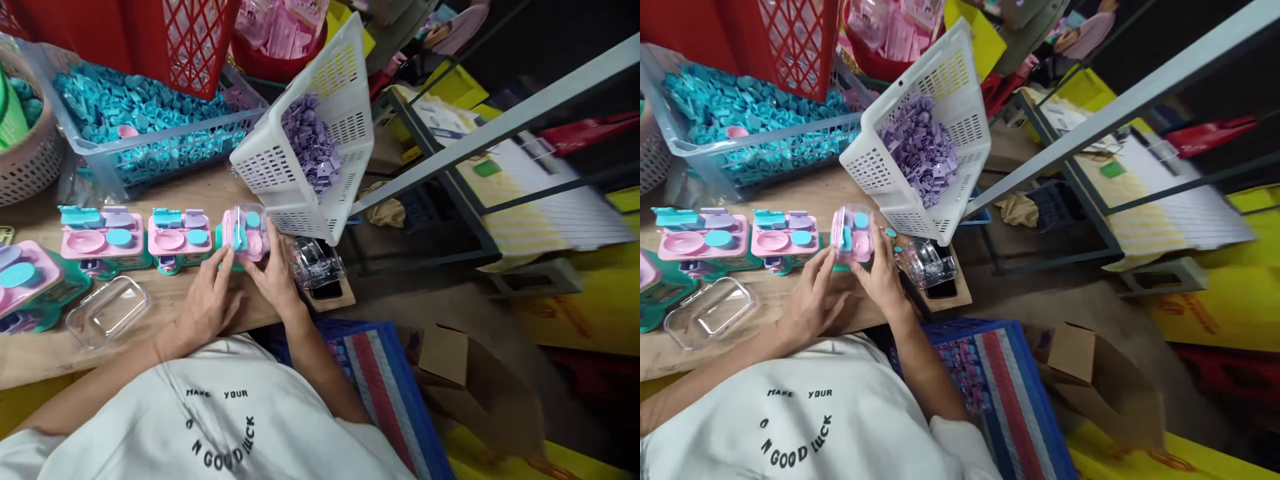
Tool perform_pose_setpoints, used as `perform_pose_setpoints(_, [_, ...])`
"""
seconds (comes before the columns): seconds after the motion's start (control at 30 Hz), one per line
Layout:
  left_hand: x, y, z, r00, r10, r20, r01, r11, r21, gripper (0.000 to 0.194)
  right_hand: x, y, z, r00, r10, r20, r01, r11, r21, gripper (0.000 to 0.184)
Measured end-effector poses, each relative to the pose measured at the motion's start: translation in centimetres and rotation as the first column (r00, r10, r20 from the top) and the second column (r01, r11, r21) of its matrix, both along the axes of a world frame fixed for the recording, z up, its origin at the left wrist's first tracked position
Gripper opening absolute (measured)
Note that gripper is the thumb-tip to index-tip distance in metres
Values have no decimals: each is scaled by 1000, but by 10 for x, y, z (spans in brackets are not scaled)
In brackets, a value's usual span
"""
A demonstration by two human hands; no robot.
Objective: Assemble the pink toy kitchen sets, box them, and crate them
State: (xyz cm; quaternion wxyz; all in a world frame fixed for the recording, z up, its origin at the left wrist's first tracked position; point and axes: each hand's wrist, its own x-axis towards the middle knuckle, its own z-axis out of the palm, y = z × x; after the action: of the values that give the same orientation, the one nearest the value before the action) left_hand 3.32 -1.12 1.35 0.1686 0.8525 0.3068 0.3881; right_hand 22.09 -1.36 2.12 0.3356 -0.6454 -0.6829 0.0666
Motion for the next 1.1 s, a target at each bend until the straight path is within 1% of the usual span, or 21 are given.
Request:
perform_pose_setpoints(0.07, [-21,-7,12,1000,-23,-12,25,988,151,75,0,39,-3,999,53,8,-53,999,-7,84])
perform_pose_setpoints(0.13, [-48,-15,21,999,39,-34,-29,967,255,61,-2,76,-7,996,84,-5,-84,996,-9,84])
perform_pose_setpoints(0.2, [-78,-24,24,967,219,-134,-174,943,282,45,-6,102,-10,996,79,-35,-79,997,6,86])
perform_pose_setpoints(0.27, [-108,-34,22,861,400,-314,-328,909,258,32,-11,107,-9,994,62,-88,-58,997,46,87])
perform_pose_setpoints(0.33, [-133,-44,17,764,448,-464,-403,893,198,17,-16,91,-4,981,72,-179,-57,995,83,82])
perform_pose_setpoints(0.37, [-141,-49,15,756,432,-492,-416,897,150,11,-18,76,-1,966,100,-238,-82,993,85,78])
perform_pose_setpoints(0.43, [-147,-57,15,831,351,-430,-388,922,4,12,-25,40,2,901,218,-376,-220,975,38,66])
perform_pose_setpoints(0.5, [-136,-59,22,950,221,-220,-273,930,-246,14,-34,4,0,746,388,-541,-476,879,-25,69])
perform_pose_setpoints(0.57, [-112,-55,33,991,120,66,-69,853,-518,21,-44,-23,-4,545,480,-687,-677,736,-24,97])
perform_pose_setpoints(0.6, [-98,-51,38,978,92,187,44,784,-620,26,-47,-32,-6,477,478,-738,-718,696,-13,111])
perform_pose_setpoints(0.63, [-83,-46,44,959,67,274,145,716,-683,31,-49,-38,-6,445,457,-770,-726,688,-11,120])
perform_pose_setpoints(0.67, [-70,-39,48,946,31,322,221,664,-714,34,-49,-41,-5,449,426,-785,-708,706,-21,123])
perform_pose_setpoints(0.7, [-58,-32,52,944,-18,331,265,641,-720,36,-46,-43,-1,490,388,-781,-670,741,-52,121])
perform_pose_setpoints(0.73, [-50,-23,55,952,-63,298,264,658,-705,36,-40,-43,4,563,345,-751,-617,780,-104,117])
perform_pose_setpoints(0.8, [-44,-2,61,990,-50,129,115,815,-568,34,-24,-43,15,756,259,-601,-479,844,-239,111])
perform_pose_setpoints(0.83, [-45,10,64,999,36,22,-24,903,-430,35,-16,-43,21,845,222,-487,-402,864,-304,108])
perform_pose_setpoints(0.87, [-49,22,68,987,147,-64,-159,952,-261,37,-7,-43,25,909,199,-366,-334,873,-356,105])
perform_pose_setpoints(0.93, [-59,45,74,935,316,-158,-316,948,29,48,6,-43,29,955,238,-174,-291,863,-414,98])
perform_pose_setpoints(0.97, [-64,56,76,920,340,-197,-328,940,92,55,10,-43,30,953,284,-108,-303,854,-423,93])
perform_pose_setpoints(1.03, [-71,74,78,918,306,-252,-297,952,74,64,14,-44,32,941,338,-1,-309,860,-406,87])
perform_pose_setpoints(1.1, [-74,84,76,920,265,-290,-282,959,-19,65,10,-44,33,945,316,83,-268,894,-360,82])
